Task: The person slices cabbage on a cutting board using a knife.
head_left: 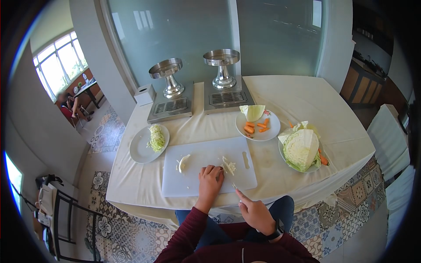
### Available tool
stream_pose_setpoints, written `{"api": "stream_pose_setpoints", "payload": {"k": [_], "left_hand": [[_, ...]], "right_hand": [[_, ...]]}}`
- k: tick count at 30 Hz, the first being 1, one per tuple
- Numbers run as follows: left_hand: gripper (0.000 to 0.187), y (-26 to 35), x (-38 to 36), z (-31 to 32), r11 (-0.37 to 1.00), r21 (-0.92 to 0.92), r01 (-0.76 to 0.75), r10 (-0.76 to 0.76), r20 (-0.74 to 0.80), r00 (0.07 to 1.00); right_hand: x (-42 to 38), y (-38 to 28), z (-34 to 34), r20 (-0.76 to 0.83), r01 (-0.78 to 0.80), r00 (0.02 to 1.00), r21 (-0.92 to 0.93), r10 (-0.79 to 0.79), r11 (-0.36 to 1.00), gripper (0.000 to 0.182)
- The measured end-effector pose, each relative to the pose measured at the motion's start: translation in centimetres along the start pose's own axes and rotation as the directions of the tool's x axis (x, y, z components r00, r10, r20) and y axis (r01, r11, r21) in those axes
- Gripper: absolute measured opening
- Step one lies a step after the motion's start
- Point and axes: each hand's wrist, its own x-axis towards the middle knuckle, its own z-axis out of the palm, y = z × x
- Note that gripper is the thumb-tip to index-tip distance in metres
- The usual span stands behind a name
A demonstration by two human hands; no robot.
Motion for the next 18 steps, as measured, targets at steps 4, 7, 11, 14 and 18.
{"api": "stream_pose_setpoints", "payload": {"k": [4,7,11,14,18], "left_hand": [[0.012,0.0,0.0,-0.1,1.000,-0.008,-0.002,0.002,0.003,1.000],[0.012,-0.2,0.0,0.1,1.000,-0.008,-0.006,0.006,-0.009,1.000],[0.012,0.0,0.0,0.0,1.000,-0.004,-0.005,0.005,-0.009,1.000],[0.012,-0.1,0.0,0.1,1.000,-0.005,-0.002,0.002,-0.008,1.000],[0.012,-0.3,-0.1,0.1,1.000,-0.003,-0.003,0.003,-0.007,1.000]], "right_hand": [[-0.2,-0.2,-0.3,0.013,0.000,1.000,0.008,0.000,1.000,0.050],[-0.3,-0.4,-0.6,0.021,-0.006,1.000,0.014,0.005,1.000,0.050],[-0.6,-0.6,-0.8,0.037,-0.007,0.999,-0.001,0.007,1.000,0.051],[-0.8,-0.7,-1.0,0.052,-0.011,0.999,-0.005,0.011,1.000,0.052],[-1.1,-1.0,-1.5,0.081,-0.021,0.997,-0.002,0.021,1.000,0.053]]}}
